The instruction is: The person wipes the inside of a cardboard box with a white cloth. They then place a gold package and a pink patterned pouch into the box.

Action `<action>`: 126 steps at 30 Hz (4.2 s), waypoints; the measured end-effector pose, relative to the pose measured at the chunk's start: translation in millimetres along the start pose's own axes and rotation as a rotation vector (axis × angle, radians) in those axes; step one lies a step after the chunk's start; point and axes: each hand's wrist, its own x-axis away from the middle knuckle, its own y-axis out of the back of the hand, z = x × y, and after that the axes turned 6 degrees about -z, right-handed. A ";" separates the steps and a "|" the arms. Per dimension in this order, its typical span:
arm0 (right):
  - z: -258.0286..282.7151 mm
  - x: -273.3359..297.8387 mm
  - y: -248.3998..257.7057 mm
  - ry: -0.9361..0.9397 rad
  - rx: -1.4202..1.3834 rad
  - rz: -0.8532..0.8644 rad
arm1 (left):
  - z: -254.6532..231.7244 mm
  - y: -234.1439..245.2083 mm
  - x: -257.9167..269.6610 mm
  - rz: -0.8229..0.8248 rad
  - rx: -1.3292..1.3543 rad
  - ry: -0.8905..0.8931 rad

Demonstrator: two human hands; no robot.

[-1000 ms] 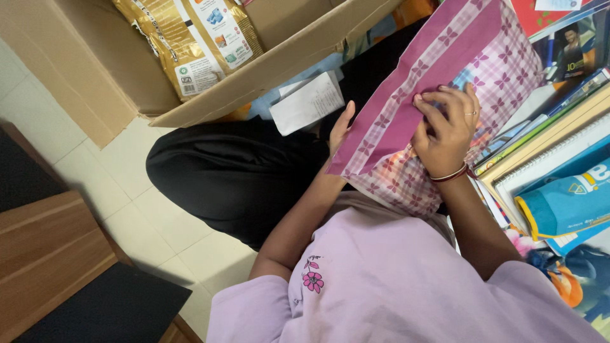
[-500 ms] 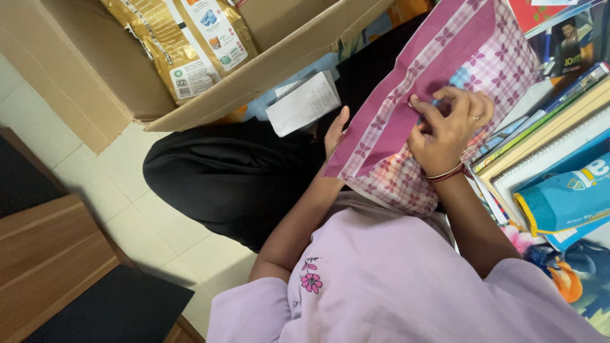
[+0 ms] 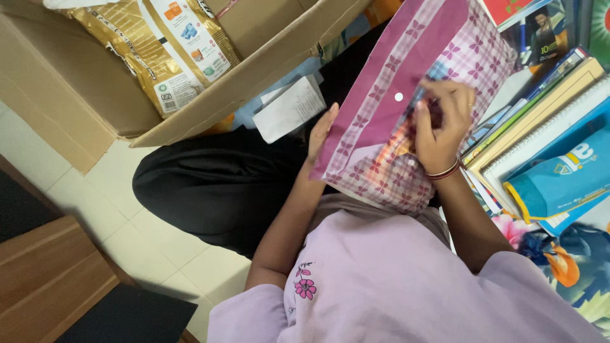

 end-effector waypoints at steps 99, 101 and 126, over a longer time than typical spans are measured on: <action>-30.8 20.3 26.6 -0.171 0.372 0.193 | 42.3 -143.4 64.6 0.003 -2.375 -0.835; -38.5 15.6 25.3 -0.098 0.404 0.198 | 53.2 -137.5 59.8 0.056 -2.406 -0.763; -25.5 -36.9 22.9 0.139 0.363 0.253 | 80.5 -77.9 5.9 -0.118 -2.214 -0.589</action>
